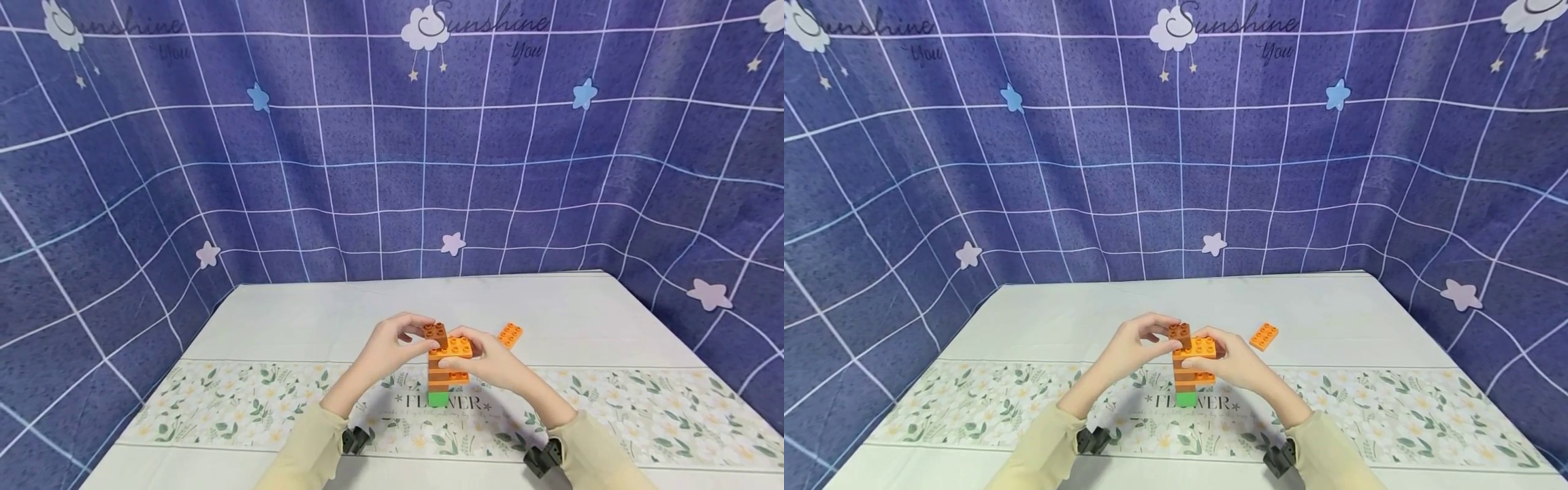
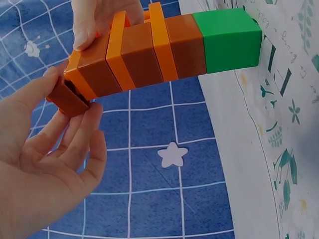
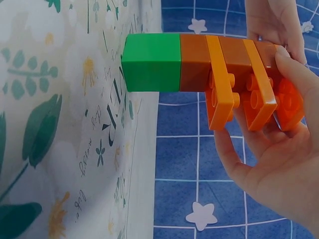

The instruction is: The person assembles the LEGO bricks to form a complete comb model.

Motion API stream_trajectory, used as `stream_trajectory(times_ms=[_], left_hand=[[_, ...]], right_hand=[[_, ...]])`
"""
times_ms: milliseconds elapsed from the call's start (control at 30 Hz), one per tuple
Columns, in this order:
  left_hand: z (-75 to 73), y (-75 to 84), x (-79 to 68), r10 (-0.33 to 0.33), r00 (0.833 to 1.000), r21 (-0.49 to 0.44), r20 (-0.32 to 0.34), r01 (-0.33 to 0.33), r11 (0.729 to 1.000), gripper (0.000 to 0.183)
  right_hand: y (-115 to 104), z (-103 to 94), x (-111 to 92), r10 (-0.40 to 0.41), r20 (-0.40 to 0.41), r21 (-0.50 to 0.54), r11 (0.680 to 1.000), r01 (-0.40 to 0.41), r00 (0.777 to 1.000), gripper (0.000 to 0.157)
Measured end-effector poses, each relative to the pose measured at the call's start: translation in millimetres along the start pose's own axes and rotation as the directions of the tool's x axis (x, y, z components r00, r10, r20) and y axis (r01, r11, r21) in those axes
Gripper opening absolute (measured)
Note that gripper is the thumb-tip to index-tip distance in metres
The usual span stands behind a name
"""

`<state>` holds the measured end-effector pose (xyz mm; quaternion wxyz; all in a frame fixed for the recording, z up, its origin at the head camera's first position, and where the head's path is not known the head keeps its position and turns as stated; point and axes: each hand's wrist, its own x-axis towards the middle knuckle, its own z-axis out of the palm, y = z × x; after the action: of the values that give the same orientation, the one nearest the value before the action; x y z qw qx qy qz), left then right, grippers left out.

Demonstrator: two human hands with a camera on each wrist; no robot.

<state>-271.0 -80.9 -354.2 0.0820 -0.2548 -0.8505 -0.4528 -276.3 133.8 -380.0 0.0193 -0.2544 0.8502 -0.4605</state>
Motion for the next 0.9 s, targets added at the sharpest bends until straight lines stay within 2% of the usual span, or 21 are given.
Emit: stream_trajectory(times_ms=[300, 567, 700, 900], left_hand=[[0.2, 2.3, 0.8, 0.037, 0.999, 0.015, 0.031, -0.038, 0.999, 0.035], [-1.5, 4.7, 1.1, 0.040, 0.998, 0.039, 0.045, -0.042, 0.998, 0.034], [-0.3, 6.2, 1.4, 0.032, 0.999, 0.061, 0.035, -0.034, 0.998, 0.034], [4.4, 5.9, 2.5, 0.015, 1.000, 0.036, 0.006, -0.015, 0.999, 0.034]], right_hand=[[6.2, 0.1, 2.3, -0.022, 0.007, -0.006, 1.000, 0.022, 1.000, 0.036], [6.2, 0.6, 3.1, -0.043, 0.006, -0.005, 0.999, 0.043, 0.999, 0.033], [4.7, 0.0, 2.3, -0.049, 0.010, -0.011, 0.999, 0.049, 0.999, 0.031], [3.3, -0.3, 1.3, -0.051, 0.009, -0.014, 0.999, 0.051, 0.999, 0.029]])
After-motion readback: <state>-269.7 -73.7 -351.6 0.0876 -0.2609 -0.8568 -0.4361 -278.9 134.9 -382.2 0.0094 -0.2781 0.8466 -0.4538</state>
